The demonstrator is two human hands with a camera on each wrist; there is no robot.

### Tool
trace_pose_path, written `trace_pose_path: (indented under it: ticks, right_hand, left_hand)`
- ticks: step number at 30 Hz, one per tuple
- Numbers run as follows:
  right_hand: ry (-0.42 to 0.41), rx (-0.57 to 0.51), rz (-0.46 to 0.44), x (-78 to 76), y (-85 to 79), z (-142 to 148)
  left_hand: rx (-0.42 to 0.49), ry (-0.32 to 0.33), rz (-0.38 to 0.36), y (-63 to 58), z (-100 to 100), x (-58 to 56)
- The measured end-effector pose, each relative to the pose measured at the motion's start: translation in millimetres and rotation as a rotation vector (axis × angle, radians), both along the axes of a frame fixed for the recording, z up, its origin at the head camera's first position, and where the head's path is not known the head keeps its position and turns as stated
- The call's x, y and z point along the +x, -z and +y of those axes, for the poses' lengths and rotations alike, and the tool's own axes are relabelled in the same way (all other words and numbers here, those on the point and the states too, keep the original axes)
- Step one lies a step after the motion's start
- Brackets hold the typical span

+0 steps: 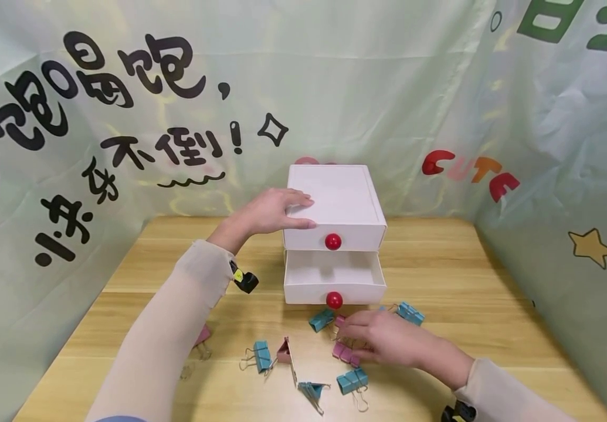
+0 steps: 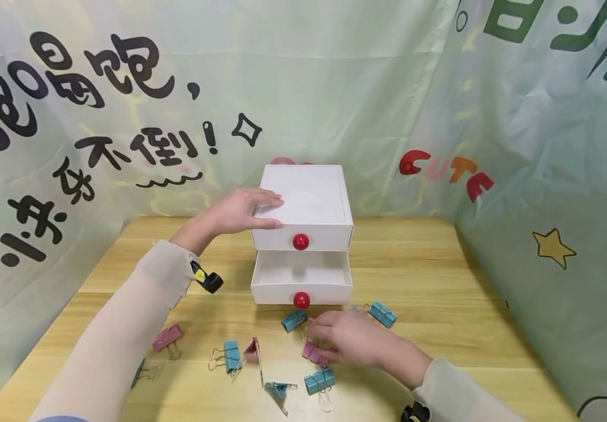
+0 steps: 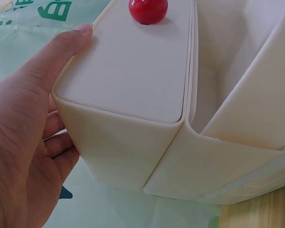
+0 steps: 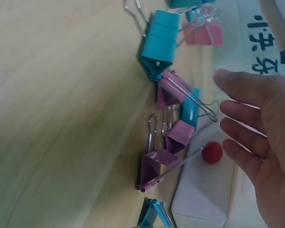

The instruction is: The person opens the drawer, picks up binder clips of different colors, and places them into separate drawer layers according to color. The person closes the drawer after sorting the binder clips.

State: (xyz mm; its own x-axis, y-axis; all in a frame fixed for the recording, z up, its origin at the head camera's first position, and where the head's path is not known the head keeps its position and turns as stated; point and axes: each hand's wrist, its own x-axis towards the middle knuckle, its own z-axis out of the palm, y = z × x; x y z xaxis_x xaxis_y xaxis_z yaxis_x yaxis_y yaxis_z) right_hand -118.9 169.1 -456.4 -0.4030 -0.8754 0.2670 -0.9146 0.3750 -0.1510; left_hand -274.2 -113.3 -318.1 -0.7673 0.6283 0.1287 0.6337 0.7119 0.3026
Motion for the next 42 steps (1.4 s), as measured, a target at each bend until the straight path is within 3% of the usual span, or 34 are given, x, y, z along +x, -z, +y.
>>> trace_pose_path:
  ticks: [11, 16, 27, 42]
  right_hand:
    - [-0.080, 0.134, 0.186, 4.1, 12.6, -10]
    - [-0.098, 0.164, 0.218, 4.2, 17.2, -16]
    - [-0.065, 0.231, 0.224, 4.3, 17.7, -16]
    - [-0.097, 0.423, 0.141, 6.9, -0.1, -9]
  left_hand:
    - [0.012, 0.007, 0.006, 4.0, 0, 1.2]
    - [0.015, 0.008, 0.002, 4.3, 0, 1.4]
    - [0.009, 0.012, 0.004, 4.8, 0, 0.8]
    - [0.018, 0.018, 0.004, 2.5, -1, -1.6]
